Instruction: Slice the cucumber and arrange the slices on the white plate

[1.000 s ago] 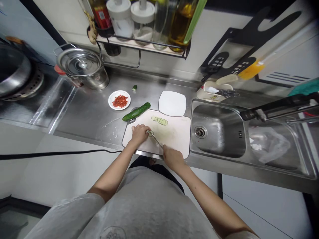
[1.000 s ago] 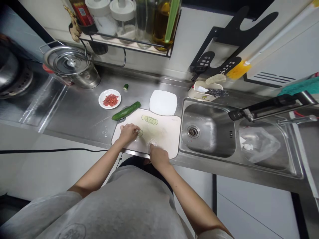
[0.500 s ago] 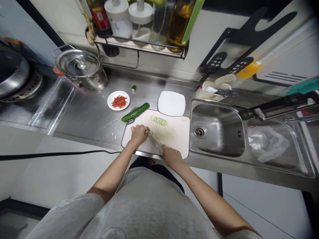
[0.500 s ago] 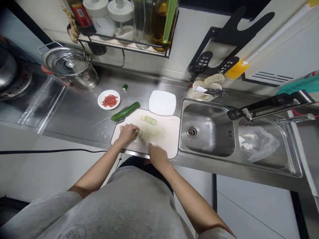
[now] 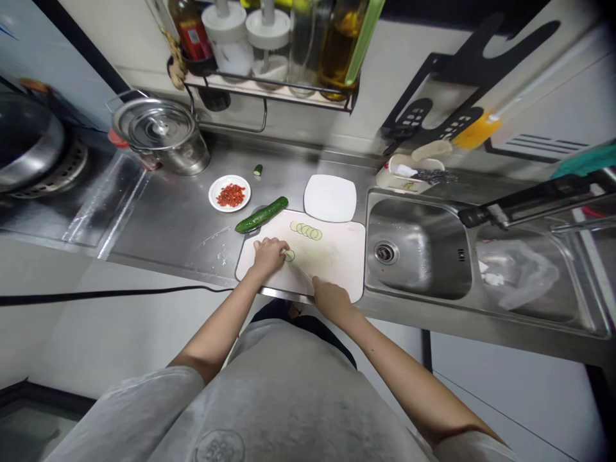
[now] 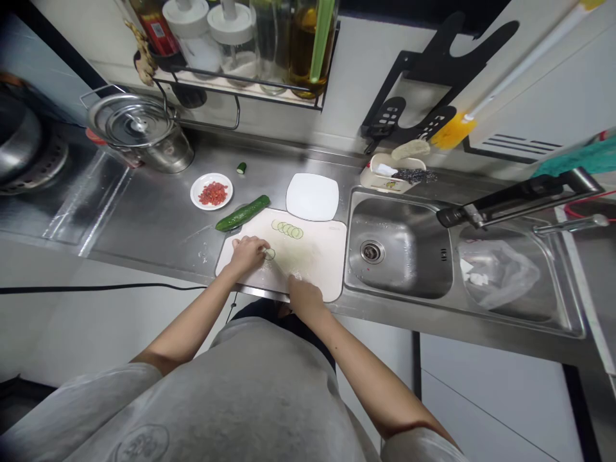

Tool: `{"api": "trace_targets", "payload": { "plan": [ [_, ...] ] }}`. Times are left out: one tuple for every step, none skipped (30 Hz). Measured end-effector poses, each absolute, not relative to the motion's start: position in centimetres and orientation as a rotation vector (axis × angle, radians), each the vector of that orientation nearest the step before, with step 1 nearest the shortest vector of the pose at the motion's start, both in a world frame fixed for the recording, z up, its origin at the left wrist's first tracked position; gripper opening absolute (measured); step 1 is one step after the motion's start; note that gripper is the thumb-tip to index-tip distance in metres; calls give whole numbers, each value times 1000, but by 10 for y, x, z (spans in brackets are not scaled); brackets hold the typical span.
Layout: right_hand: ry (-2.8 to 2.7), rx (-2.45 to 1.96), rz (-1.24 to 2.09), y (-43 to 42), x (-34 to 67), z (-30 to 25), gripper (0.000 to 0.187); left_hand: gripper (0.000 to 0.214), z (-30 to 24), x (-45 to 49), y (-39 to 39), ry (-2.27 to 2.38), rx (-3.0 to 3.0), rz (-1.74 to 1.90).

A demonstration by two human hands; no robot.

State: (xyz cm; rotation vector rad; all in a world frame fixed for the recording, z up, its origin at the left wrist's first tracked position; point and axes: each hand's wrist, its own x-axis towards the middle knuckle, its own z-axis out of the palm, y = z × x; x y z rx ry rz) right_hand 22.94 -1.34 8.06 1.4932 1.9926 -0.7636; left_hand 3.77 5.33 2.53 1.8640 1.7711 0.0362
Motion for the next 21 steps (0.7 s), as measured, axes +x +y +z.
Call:
{"api": "trace_targets", "payload": {
  "plan": [
    [1993, 1494, -761, -14, 230, 81, 31, 27, 26, 38, 53, 1774, 1865, 35],
    [1991, 1493, -761, -14, 230, 82, 31, 27, 26, 38, 53, 1775, 1867, 32],
    [1986, 1493, -764, -15, 231, 83, 31, 27, 26, 38, 53, 1778, 1869, 30],
    [1978, 1492, -769, -16, 231, 84, 31, 27, 27, 39, 53, 1781, 1871, 26],
    [1973, 1488, -776, -17, 232, 84, 31, 28, 27, 39, 53, 1782, 1871, 17],
    [1974, 1484, -784, -18, 234, 85, 30, 28, 28, 39, 53, 1785, 1871, 9],
    [1978, 1482, -789, -19, 235, 86, 30, 29, 29, 40, 53, 1788, 1870, 1],
    [1983, 1483, -793, -21, 237, 86, 30, 30, 29, 41, 52, 1797, 1868, -5],
    [1988, 1490, -792, -23, 239, 86, 29, 30, 30, 42, 51, 1811, 1865, -7],
    [1994, 1499, -789, -26, 241, 86, 28, 30, 30, 43, 51, 1830, 1862, -6],
    [1996, 1509, -785, -28, 243, 86, 28, 29, 30, 44, 50, 1851, 1862, -3],
    [1993, 1515, -782, -31, 246, 85, 27, 28, 30, 46, 49, 1870, 1859, 0],
    [1988, 1516, -782, -34, 249, 85, 28, 27, 29, 48, 49, 1883, 1857, -1],
    [1982, 1514, -783, -36, 252, 85, 29, 25, 29, 50, 48, 1891, 1854, -6],
    [1978, 1511, -786, -39, 254, 84, 31, 24, 29, 52, 48, 1893, 1851, -11],
    [1974, 1509, -792, -41, 257, 84, 33, 23, 28, 54, 48, 1895, 1847, -14],
    [1971, 1511, -796, -44, 260, 84, 35, 22, 29, 55, 48, 1897, 1842, -15],
    [1969, 1514, -802, -45, 262, 84, 37, 21, 29, 57, 47, 1899, 1837, -12],
    [1966, 1520, -809, -47, 264, 84, 39, 21, 30, 58, 47, 1900, 1833, -5],
    [1963, 1526, -815, -48, 265, 84, 39, 21, 30, 59, 47, 1898, 1828, 3],
    [1961, 1533, -822, -48, 267, 84, 39, 22, 31, 59, 46, 1895, 1821, 11]
  ]
}}
